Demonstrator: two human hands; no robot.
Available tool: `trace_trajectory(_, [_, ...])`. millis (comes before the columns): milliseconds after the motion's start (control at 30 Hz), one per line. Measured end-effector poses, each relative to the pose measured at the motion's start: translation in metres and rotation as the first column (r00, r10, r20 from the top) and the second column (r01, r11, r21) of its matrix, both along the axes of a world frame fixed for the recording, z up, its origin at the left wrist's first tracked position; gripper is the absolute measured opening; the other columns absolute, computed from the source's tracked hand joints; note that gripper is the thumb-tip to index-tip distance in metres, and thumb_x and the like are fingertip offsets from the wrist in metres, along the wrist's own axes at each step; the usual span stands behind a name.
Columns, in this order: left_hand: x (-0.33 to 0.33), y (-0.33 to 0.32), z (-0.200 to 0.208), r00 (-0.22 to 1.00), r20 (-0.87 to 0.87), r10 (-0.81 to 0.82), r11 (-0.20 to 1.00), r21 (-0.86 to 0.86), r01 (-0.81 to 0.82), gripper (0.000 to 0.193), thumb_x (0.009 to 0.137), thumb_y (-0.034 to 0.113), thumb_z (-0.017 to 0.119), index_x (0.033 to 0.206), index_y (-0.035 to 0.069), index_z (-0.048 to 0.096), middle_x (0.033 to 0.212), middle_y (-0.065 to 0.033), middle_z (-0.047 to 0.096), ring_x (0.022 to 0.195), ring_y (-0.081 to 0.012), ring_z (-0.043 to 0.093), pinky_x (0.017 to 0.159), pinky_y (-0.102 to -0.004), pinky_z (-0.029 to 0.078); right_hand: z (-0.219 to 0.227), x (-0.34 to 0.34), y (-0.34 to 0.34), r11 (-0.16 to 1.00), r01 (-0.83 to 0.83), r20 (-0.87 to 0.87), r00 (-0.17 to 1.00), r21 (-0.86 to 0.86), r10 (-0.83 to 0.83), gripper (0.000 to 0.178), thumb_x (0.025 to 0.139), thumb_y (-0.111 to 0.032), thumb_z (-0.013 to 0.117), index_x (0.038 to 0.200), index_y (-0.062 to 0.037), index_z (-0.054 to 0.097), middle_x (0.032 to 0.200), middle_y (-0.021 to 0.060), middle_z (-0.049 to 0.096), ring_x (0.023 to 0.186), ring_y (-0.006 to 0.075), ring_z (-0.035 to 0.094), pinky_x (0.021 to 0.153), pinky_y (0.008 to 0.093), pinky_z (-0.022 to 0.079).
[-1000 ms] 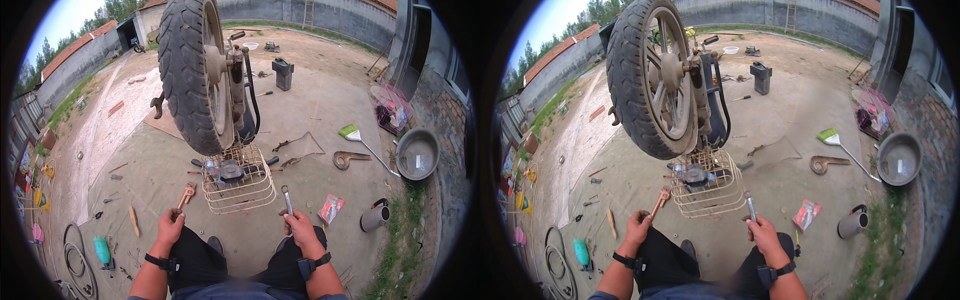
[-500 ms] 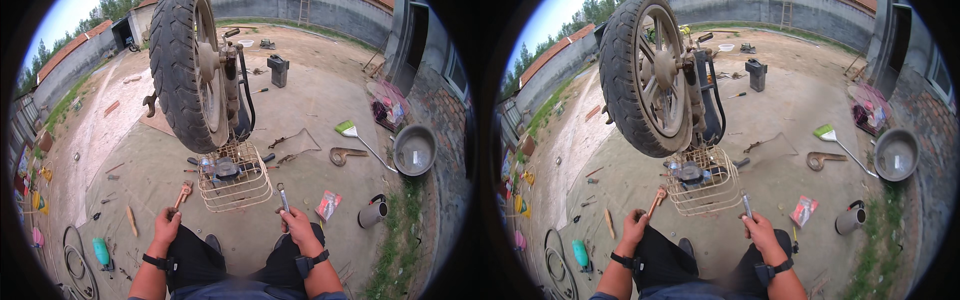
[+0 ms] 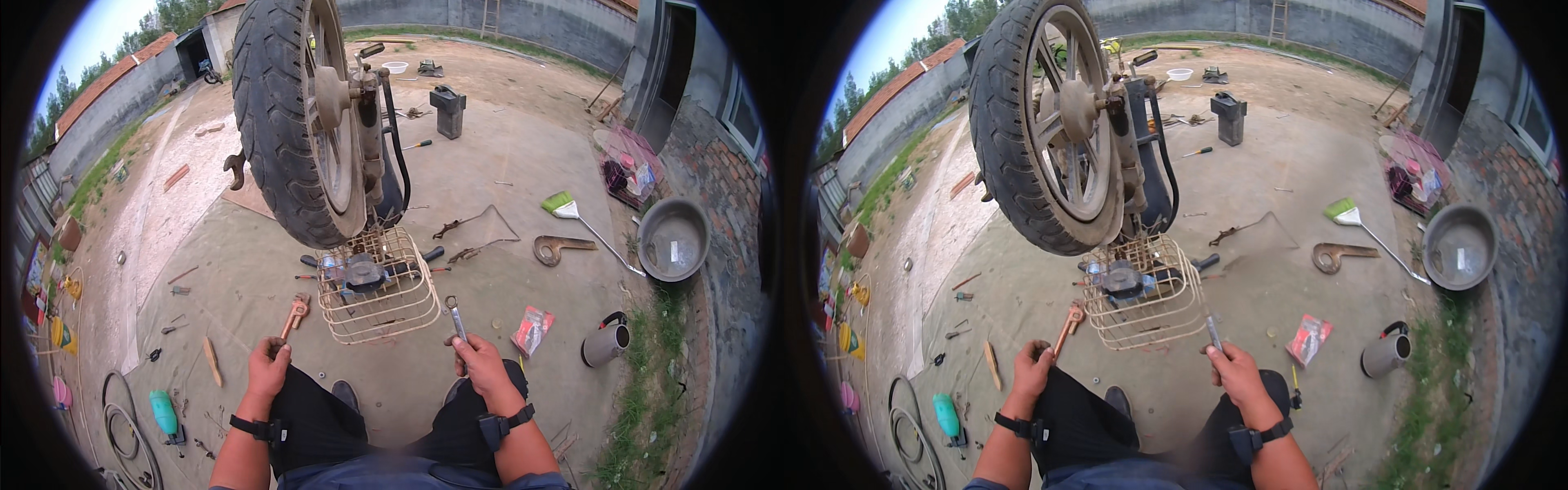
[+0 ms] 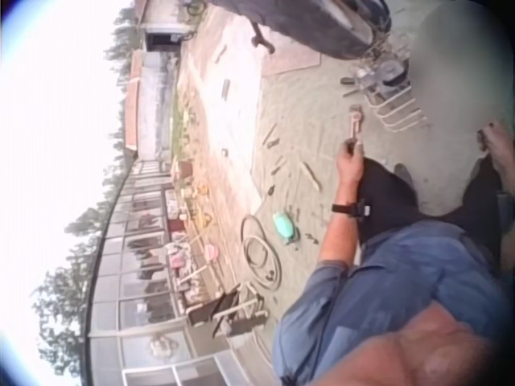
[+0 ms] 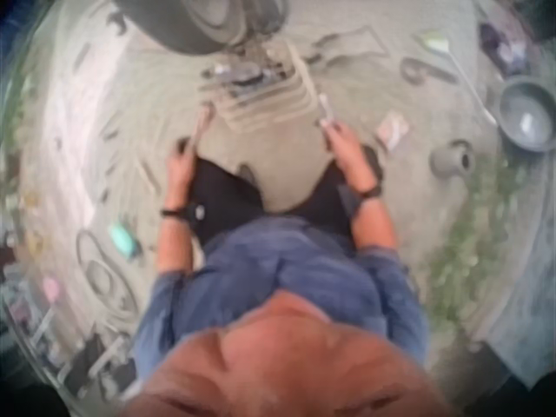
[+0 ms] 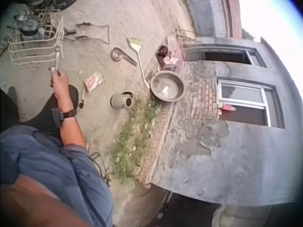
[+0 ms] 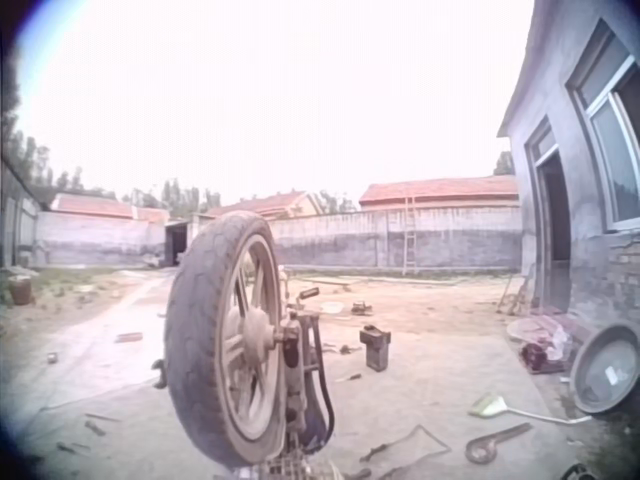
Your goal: The person removes the rear wheel of a motorcycle by loosening axle nuts with a wrench and spanner, then detaches the wheel and places it on the ground. The person uses hand tools to manipulate the axle and brake components during removal.
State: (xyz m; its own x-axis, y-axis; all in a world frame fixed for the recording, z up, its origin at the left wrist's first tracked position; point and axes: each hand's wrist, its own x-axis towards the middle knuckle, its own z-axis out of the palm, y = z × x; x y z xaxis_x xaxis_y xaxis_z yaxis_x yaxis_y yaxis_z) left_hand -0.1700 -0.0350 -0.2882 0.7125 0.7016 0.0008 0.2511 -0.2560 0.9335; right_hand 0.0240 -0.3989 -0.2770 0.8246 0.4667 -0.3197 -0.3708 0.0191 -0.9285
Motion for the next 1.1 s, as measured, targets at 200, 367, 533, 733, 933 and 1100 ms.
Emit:
trace_trajectory(200, [0.0004, -0.0003, 0.0006, 1.0, -0.006, 0.002, 1.0, 0.011, -0.002, 0.017, 0.092, 0.011, 0.066, 0.102, -0.002, 0.061, 0.078, -0.0017, 0.062, 0.068, -0.0086, 0.058, 0.064, -0.0254, 0.05, 0.0005, 0.0, -0.0005, 1.0, -0.001, -0.003, 1.0, 0.006, 0.001, 0.03, 0.1, -0.03, 0.061, 0.104, -0.0003, 0.068, 0.066, -0.0018, 0.05, 0.054, 0.0093, 0.049, 0.052, 0.0248, 0.04])
trace_trajectory(367, [0.0007, -0.0003, -0.0001, 1.0, 0.007, 0.003, 1.0, 0.0, -0.003, 0.017, 0.091, 0.011, 0.067, 0.101, -0.002, 0.061, 0.077, -0.0016, 0.061, 0.067, -0.0085, 0.058, 0.064, -0.0251, 0.05, -0.0002, -0.0004, 0.0002, 1.0, -0.002, -0.004, 1.0, 0.009, 0.002, 0.031, 0.1, -0.031, 0.06, 0.106, -0.001, 0.068, 0.064, -0.0037, 0.046, 0.054, 0.0083, 0.046, 0.051, 0.0247, 0.037])
trace_trajectory(533, [0.0009, -0.0009, 0.0006, 1.0, 0.007, 0.008, 1.0, 0.002, -0.008, 0.016, 0.091, 0.01, 0.067, 0.101, -0.002, 0.061, 0.077, -0.0015, 0.062, 0.067, -0.0084, 0.058, 0.064, -0.025, 0.05, 0.0018, -0.0009, 0.0, 1.0, -0.004, -0.008, 1.0, 0.009, 0.004, 0.033, 0.1, -0.032, 0.06, 0.105, -0.0011, 0.068, 0.064, -0.0036, 0.046, 0.054, 0.0082, 0.046, 0.051, 0.0249, 0.037])
trace_trajectory(733, [0.0021, -0.0025, 0.0039, 1.0, -0.012, 0.012, 1.0, 0.025, -0.012, 0.017, 0.091, 0.011, 0.067, 0.1, -0.002, 0.061, 0.076, -0.0016, 0.062, 0.067, -0.0086, 0.058, 0.063, -0.0253, 0.05, 0.0025, -0.0005, 0.0002, 1.0, -0.004, -0.003, 1.0, 0.001, 0.004, 0.035, 0.1, -0.034, 0.06, 0.105, -0.001, 0.069, 0.064, -0.0034, 0.046, 0.054, 0.0085, 0.046, 0.051, 0.0252, 0.038])
trace_trajectory(933, [0.0003, 0.0004, -0.0002, 1.0, -0.01, 0.007, 1.0, 0.027, -0.007, 0.017, 0.091, 0.011, 0.067, 0.101, -0.002, 0.062, 0.076, -0.0017, 0.062, 0.066, -0.0087, 0.058, 0.063, -0.0254, 0.05, 0.0013, -0.0004, 0.0009, 1.0, -0.007, 0.001, 1.0, 0.002, 0.007, 0.034, 0.101, -0.034, 0.06, 0.104, -0.0008, 0.069, 0.064, -0.0031, 0.046, 0.054, 0.0087, 0.046, 0.051, 0.0253, 0.038])
trace_trajectory(1100, [0.0013, -0.0012, 0.0022, 1.0, -0.017, 0.006, 1.0, 0.018, -0.006, 0.017, 0.091, 0.011, 0.067, 0.101, -0.002, 0.062, 0.076, -0.0018, 0.062, 0.067, -0.0088, 0.058, 0.063, -0.0254, 0.05, -0.0021, 0.0005, 0.0004, 1.0, -0.015, 0.019, 1.0, 0.007, 0.014, 0.034, 0.101, -0.033, 0.059, 0.104, -0.0005, 0.069, 0.065, -0.0031, 0.046, 0.054, 0.0086, 0.046, 0.051, 0.0251, 0.038])
